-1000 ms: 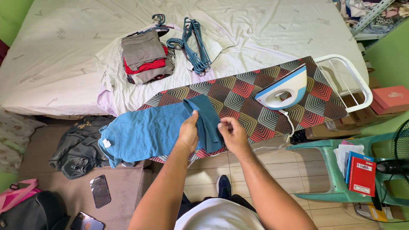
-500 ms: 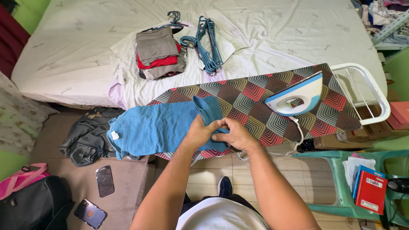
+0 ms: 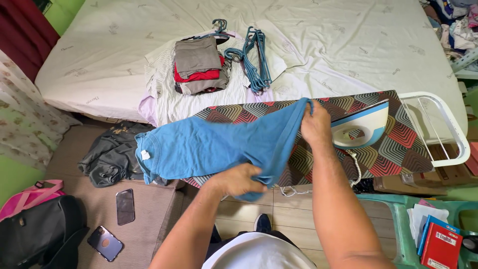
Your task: The person irons a green shirt on an ironing board, smoothing the fabric with a steam iron. After finishing, they hang the shirt on a hanger in a wardrobe. The person then irons a blue t-shirt, smoothing it out and using the iron to remove wrinkles.
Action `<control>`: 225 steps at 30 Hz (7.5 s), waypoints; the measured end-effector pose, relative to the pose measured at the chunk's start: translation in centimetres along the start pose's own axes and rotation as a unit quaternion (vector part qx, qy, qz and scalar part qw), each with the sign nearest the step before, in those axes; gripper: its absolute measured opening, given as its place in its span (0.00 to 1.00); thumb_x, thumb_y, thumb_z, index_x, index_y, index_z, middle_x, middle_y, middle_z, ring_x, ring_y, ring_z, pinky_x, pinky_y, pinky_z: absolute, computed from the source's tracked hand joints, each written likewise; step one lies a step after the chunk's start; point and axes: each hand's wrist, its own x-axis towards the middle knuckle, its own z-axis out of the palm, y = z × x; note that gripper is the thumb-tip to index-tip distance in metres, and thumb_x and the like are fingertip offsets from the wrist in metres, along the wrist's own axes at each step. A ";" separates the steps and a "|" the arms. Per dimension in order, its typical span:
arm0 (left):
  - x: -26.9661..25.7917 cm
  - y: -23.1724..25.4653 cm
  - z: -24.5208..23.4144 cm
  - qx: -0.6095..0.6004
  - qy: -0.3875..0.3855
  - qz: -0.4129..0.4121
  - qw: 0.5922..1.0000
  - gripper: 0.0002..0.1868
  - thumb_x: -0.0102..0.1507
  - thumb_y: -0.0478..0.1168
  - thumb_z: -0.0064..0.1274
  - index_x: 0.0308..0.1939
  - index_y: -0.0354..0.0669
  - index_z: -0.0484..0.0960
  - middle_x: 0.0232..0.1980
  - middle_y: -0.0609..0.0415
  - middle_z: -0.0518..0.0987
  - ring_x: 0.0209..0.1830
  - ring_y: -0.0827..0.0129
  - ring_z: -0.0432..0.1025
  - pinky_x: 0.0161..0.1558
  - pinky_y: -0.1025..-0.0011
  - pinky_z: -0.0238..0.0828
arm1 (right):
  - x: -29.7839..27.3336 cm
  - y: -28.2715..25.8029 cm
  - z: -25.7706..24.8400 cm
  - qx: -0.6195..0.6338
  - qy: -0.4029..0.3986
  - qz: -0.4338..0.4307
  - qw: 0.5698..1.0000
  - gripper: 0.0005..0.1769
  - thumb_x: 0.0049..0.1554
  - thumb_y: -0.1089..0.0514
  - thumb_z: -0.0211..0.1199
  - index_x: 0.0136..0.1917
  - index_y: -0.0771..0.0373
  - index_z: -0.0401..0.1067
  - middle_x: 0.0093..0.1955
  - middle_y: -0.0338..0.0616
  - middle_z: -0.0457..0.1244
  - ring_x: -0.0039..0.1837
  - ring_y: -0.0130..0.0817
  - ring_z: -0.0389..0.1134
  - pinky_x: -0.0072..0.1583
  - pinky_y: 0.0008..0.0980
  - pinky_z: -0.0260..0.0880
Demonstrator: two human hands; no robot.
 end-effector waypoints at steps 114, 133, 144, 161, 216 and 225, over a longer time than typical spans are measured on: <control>-15.8 9.8 -7.9 0.343 0.429 0.112 0.828 0.15 0.52 0.37 0.62 0.43 0.41 0.87 0.43 0.40 0.84 0.45 0.44 0.77 0.47 0.54 0.72 | -12.4 -8.5 -27.4 0.053 0.317 -0.273 0.907 0.07 0.69 0.68 0.70 0.52 0.68 0.72 0.47 0.34 0.65 0.49 0.21 0.64 0.53 0.22 0.65; -30.0 7.4 -7.7 -0.001 0.400 0.185 0.897 0.10 0.57 0.36 0.65 0.41 0.37 0.86 0.34 0.60 0.82 0.33 0.81 0.72 0.39 0.77 0.72 | -19.5 -7.3 -28.8 0.110 0.330 -0.192 0.918 0.06 0.68 0.73 0.64 0.55 0.66 0.71 0.49 0.38 0.65 0.45 0.22 0.62 0.49 0.22 0.66; -24.8 3.0 -7.3 0.063 0.506 0.260 0.820 0.05 0.64 0.35 0.63 0.41 0.36 0.87 0.33 0.59 0.83 0.32 0.80 0.71 0.37 0.78 0.70 | -17.7 -1.6 -25.9 0.117 0.332 -0.116 0.929 0.10 0.61 0.71 0.71 0.53 0.64 0.74 0.47 0.33 0.66 0.46 0.21 0.64 0.50 0.23 0.68; -10.2 -4.4 -10.3 -0.008 0.404 0.039 0.914 0.19 0.63 0.48 0.52 0.50 0.40 0.86 0.42 0.51 0.80 0.42 0.67 0.71 0.47 0.69 0.68 | -8.6 10.3 -16.0 0.040 0.304 0.013 0.952 0.12 0.55 0.67 0.75 0.51 0.67 0.77 0.49 0.46 0.69 0.45 0.26 0.68 0.47 0.27 0.70; -2.9 -7.1 -6.3 0.098 0.716 0.155 0.674 0.10 0.69 0.29 0.61 0.46 0.34 0.74 0.37 0.50 0.74 0.36 0.70 0.66 0.41 0.70 0.68 | -5.4 23.2 -11.8 0.186 0.122 0.190 0.956 0.14 0.58 0.63 0.57 0.55 0.67 0.79 0.46 0.39 0.68 0.47 0.25 0.66 0.52 0.24 0.66; -8.2 -4.0 -5.6 0.104 0.714 0.195 0.664 0.07 0.72 0.32 0.61 0.46 0.34 0.77 0.33 0.54 0.76 0.32 0.74 0.69 0.39 0.73 0.69 | -8.7 14.3 -13.5 0.013 0.130 0.127 0.983 0.13 0.64 0.59 0.57 0.60 0.60 0.77 0.43 0.40 0.68 0.44 0.29 0.68 0.48 0.27 0.67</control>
